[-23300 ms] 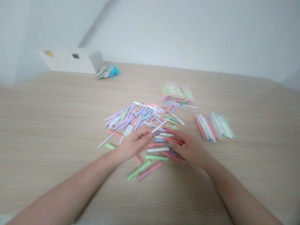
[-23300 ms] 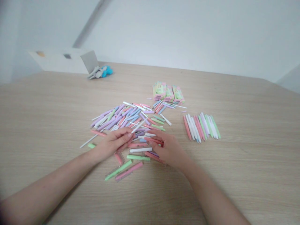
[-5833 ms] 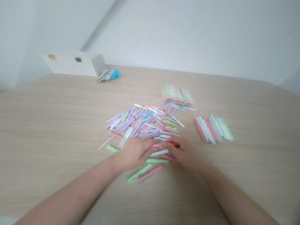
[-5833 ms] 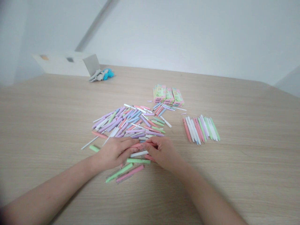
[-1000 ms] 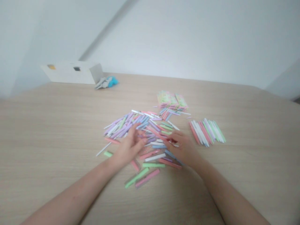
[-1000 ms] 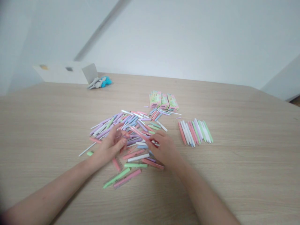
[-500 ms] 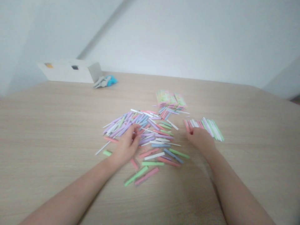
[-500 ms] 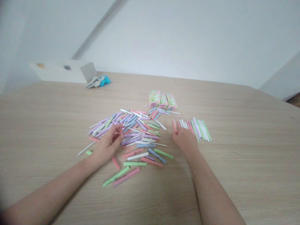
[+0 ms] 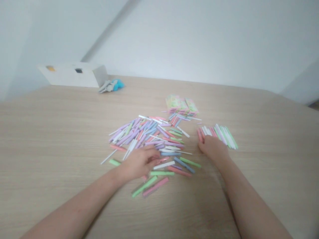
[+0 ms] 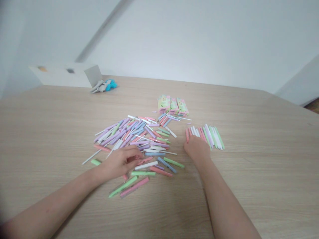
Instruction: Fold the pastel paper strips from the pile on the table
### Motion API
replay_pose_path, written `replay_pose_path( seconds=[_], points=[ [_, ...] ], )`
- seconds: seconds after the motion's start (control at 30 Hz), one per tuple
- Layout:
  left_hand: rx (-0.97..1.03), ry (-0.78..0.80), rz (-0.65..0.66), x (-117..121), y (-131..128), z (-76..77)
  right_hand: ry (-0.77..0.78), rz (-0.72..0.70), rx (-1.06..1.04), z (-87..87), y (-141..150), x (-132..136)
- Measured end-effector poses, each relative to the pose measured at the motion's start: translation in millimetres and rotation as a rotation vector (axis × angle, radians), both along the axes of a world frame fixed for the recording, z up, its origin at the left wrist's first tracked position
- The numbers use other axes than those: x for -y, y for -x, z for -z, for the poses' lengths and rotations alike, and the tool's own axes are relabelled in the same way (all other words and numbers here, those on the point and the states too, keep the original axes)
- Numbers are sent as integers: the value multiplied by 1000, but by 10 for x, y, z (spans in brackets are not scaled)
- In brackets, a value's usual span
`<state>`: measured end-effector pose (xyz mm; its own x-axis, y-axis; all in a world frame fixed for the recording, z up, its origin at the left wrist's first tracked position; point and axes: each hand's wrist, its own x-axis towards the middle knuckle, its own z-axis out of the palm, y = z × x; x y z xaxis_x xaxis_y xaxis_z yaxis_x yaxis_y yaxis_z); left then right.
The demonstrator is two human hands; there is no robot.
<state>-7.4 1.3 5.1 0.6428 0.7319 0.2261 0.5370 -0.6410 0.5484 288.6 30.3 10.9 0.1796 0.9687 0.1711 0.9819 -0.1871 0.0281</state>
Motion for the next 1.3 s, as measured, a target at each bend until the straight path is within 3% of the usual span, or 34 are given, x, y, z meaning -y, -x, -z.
replay_pose_path(
  seconds=[0.1,0.2,0.3,0.4,0.67,0.87,1.07,1.3],
  points=[
    [-58,-23,8,8,-12,-11,-38,-9,-78,-83,100,35],
    [-113,-42,-4,10,-10,13,-3,-253,-303,-174,273,131],
    [-168,-56,-22,6,-1,49,240,-542,-562,-219,473,280],
    [-200,-74,-27,2,5,66,380,-683,-643,-208,623,411],
    [-238,-81,-35,11,10,70,405,-722,-625,-161,670,441],
    [-233,-82,-33,-5,19,96,422,-849,-598,-154,713,492],
    [-187,-63,-29,-36,29,103,379,-828,-536,-122,713,488],
    [48,6,-196,-94,45,52,347,-803,-512,-77,710,448]
  ],
)
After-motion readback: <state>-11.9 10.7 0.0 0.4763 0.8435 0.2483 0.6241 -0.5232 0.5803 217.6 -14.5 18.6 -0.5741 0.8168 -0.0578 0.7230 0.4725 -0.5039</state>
